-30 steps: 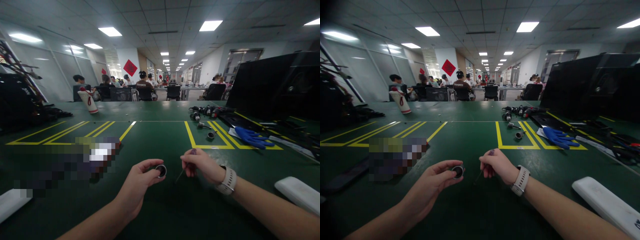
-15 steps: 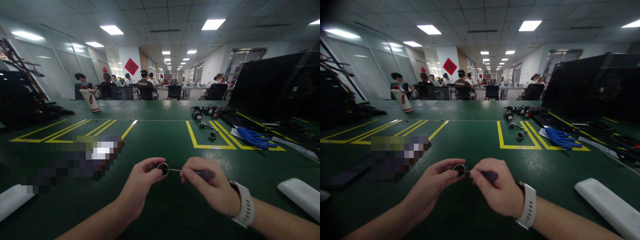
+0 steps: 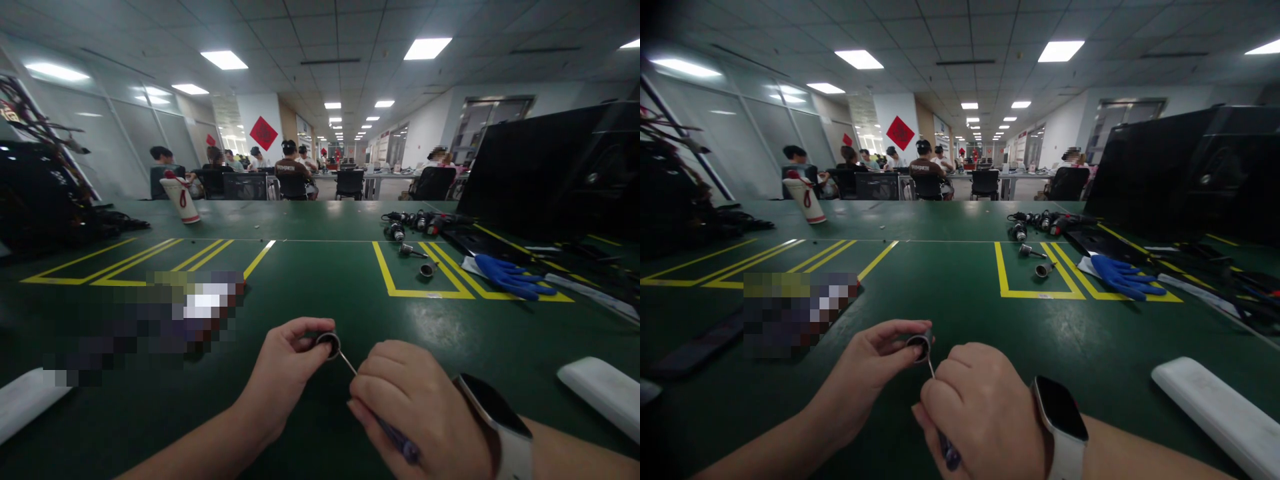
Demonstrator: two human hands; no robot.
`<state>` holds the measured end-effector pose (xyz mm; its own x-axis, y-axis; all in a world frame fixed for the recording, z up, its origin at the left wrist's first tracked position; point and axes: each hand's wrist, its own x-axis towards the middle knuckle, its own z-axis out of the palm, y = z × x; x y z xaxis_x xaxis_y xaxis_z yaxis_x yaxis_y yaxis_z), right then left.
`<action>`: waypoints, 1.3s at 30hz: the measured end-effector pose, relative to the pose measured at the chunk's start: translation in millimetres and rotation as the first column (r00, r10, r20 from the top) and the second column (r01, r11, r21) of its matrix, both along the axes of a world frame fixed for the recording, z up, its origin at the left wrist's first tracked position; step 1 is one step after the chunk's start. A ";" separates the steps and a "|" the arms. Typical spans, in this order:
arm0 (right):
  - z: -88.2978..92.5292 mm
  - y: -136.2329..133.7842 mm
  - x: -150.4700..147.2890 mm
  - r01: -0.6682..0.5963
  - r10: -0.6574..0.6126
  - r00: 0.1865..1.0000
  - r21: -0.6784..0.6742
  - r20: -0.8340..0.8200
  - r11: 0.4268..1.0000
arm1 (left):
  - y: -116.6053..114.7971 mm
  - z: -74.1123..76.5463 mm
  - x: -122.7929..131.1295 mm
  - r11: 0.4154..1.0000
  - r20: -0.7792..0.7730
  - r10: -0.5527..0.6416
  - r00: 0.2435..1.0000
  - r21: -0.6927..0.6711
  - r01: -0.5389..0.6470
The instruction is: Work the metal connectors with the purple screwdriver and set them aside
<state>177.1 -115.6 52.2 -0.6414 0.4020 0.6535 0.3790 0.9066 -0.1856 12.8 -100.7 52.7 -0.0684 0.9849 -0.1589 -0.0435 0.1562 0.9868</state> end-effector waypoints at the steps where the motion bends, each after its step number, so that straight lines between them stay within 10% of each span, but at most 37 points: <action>1: -0.1 -0.5 -0.6 0.005 -0.005 1.000 0.016 0.014 1.000 | -0.2 -0.1 0.3 1.000 -0.002 0.001 1.000 0.005 -0.001; 9: -4.4 -6.7 -9.7 0.103 -0.115 0.990 0.138 0.082 0.985 | 1.2 -3.9 0.2 0.998 -0.035 0.007 0.999 0.066 -0.004; 16: 1.1 -4.0 -3.2 0.115 -0.121 0.992 -0.118 -0.045 0.986 | 2.4 -4.9 -0.4 0.996 -0.057 -0.008 0.998 0.090 0.013; 29: -5.9 -4.6 -7.8 0.082 -0.093 0.993 0.143 0.072 0.986 | 2.2 -2.3 0.0 0.994 -0.071 0.025 0.997 0.108 -0.017; 39: 2.5 -4.6 -1.4 0.115 -0.117 0.993 -0.111 -0.012 0.987 | 4.3 -4.9 -3.0 0.991 -0.093 0.016 0.996 0.135 -0.004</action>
